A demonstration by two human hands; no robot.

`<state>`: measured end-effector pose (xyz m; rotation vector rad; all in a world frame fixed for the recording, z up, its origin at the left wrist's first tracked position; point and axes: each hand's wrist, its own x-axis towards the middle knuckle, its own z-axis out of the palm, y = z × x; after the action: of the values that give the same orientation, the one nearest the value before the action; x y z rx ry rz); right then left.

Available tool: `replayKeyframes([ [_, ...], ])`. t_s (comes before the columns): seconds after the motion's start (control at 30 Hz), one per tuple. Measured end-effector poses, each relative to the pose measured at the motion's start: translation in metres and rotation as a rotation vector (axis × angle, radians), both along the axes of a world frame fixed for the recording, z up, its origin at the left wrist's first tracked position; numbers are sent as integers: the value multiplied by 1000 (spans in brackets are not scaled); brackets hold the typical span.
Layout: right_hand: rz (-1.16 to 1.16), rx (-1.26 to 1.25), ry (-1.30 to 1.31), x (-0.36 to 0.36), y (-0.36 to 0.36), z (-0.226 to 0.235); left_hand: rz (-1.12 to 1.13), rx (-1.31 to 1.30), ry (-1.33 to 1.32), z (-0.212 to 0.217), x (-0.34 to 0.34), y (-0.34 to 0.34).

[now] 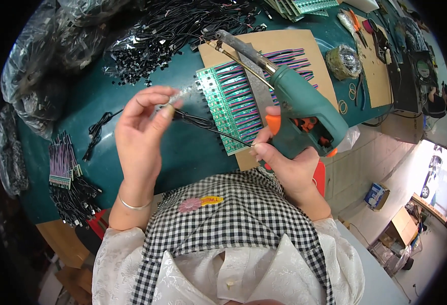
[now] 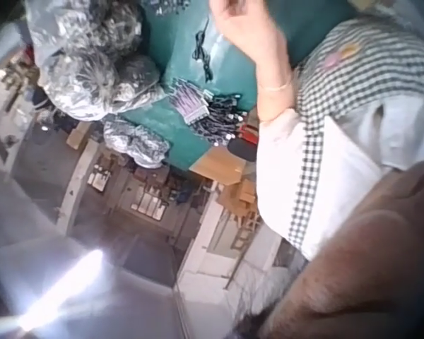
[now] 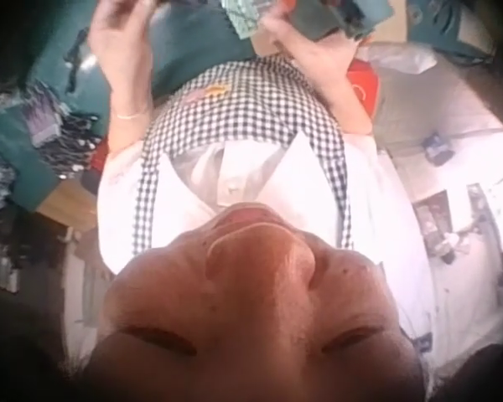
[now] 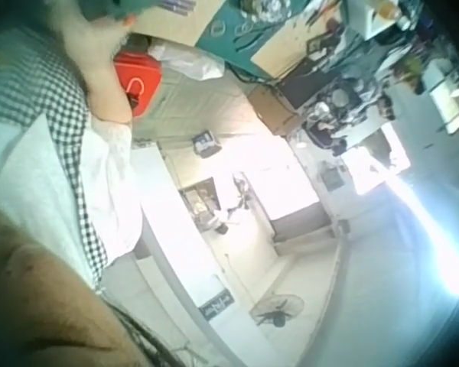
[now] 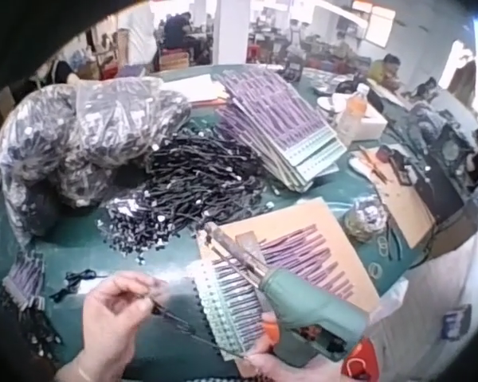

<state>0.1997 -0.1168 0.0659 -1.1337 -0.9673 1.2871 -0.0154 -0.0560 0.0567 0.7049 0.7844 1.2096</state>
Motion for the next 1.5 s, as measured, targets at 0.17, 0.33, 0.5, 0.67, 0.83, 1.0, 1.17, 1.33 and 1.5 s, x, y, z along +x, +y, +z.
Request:
replayKeyframes([
  [0.17,98,73,-105,-2,4,-6,-315,860,1051,24,22,-10],
  [0.33,30,110,-157,-6,5,0,-453,569,784,8,34,-14],
  [0.5,-20,-1,-47,-1,4,3,-412,413,699,10,37,-14],
  [0.67,-34,4,-108,-1,8,4,-351,243,518,11,40,-13],
  [0.83,-16,-9,-58,-3,13,2,-355,255,532,11,42,-11],
  [1.0,-32,-40,-28,-5,16,5,-302,384,641,8,44,-12],
  [1.17,-19,-100,-90,-7,17,3,-215,383,689,11,44,-11],
  [1.33,3,-15,-143,-9,14,1,-380,12,551,14,28,12],
  [1.5,-73,-120,-87,12,2,5,-399,221,1000,-4,8,67],
])
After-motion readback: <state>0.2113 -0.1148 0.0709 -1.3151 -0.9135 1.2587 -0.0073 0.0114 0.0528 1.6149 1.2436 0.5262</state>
